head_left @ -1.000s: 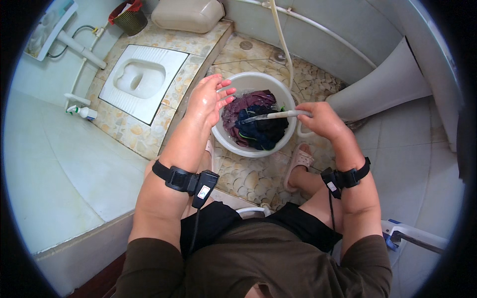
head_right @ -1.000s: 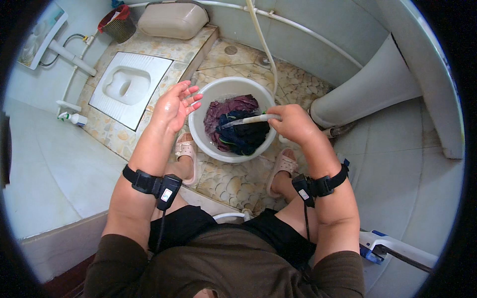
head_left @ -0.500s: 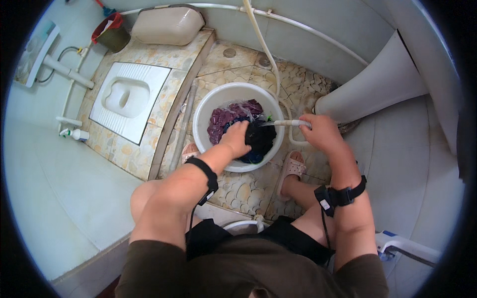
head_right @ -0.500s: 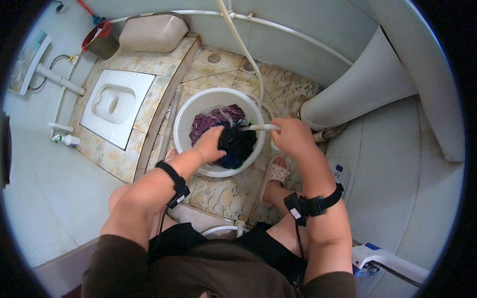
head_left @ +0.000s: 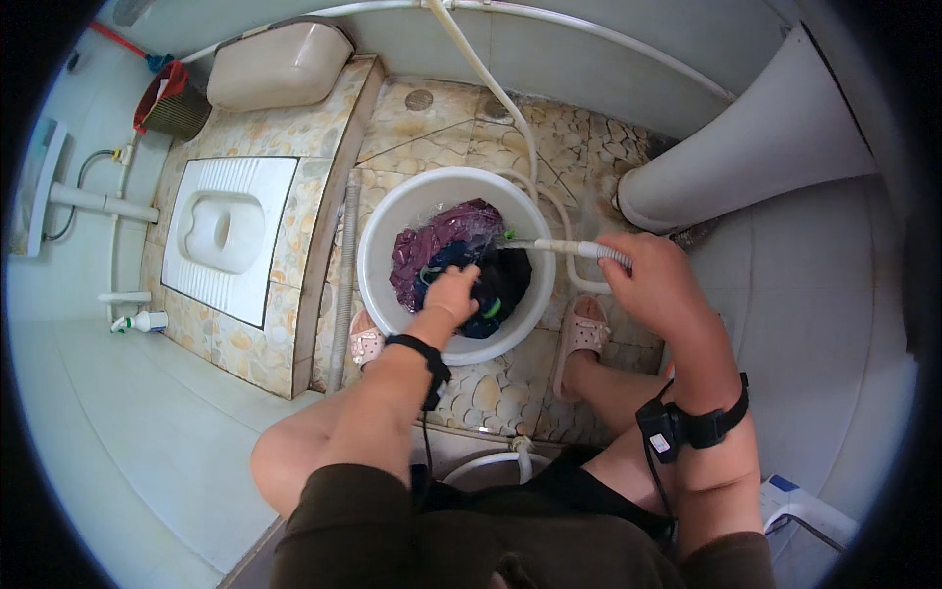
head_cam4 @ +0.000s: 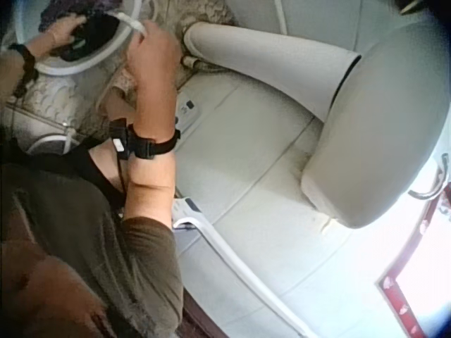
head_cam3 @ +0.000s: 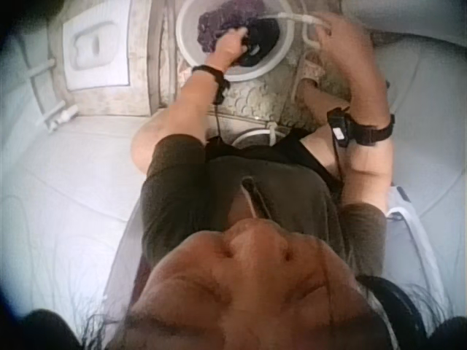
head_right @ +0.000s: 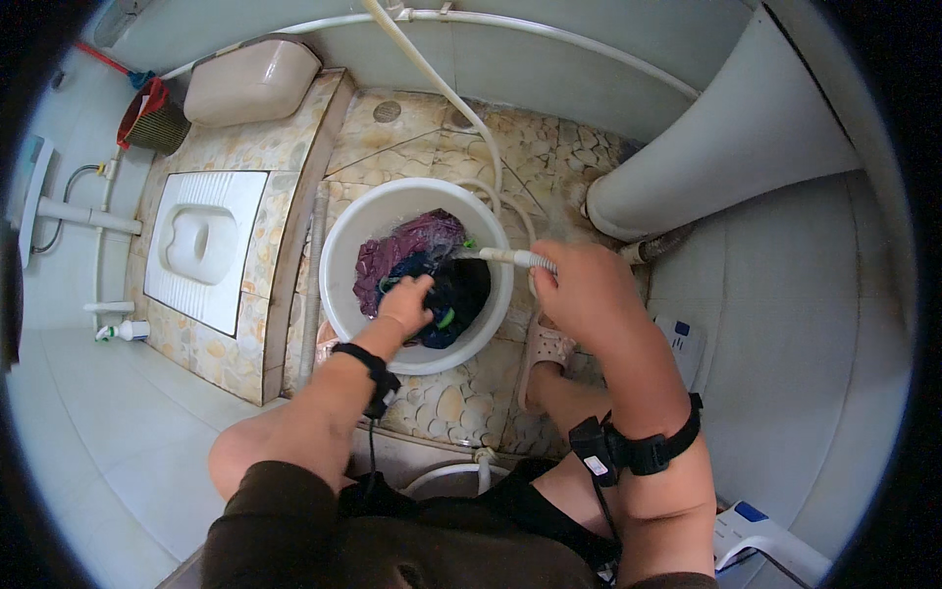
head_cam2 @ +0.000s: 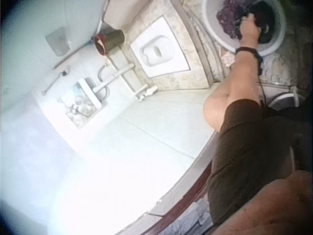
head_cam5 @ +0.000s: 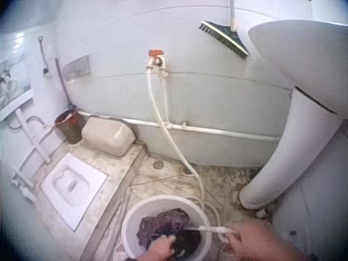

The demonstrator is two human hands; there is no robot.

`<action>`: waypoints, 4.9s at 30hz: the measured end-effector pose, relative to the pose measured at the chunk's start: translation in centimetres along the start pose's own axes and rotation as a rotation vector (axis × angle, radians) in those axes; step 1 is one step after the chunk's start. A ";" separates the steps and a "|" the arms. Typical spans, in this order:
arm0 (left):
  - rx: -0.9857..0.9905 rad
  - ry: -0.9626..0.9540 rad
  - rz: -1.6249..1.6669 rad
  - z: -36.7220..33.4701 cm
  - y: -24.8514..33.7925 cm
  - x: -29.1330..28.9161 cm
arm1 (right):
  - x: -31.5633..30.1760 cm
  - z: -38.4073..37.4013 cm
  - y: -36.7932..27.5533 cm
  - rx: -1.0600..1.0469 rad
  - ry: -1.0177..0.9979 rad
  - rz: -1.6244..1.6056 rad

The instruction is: The person washes clothes by hand in a bucket, wringing them out individually, and سپس refills the bucket with water using a hose.

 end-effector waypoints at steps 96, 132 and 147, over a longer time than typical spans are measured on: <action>0.046 -0.408 0.104 8.3 -0.9 5.7 | 2.3 2.6 -7.0 -0.185 -0.145 0.086; -0.024 -0.220 0.086 9.0 -1.8 3.9 | 0.6 2.2 -5.6 -0.134 -0.014 -0.026; -0.063 -0.202 0.083 8.9 -2.0 3.5 | 0.7 2.3 -5.1 -0.081 -0.071 0.056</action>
Point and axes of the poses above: each hand's wrist, its own z-axis away from the middle knuckle, its own x-axis out of the palm, y = z × x, the point moved 9 cm from there along -z, towards the middle knuckle, and after that the axes turned 7 degrees about x, right-handed, at the moved point
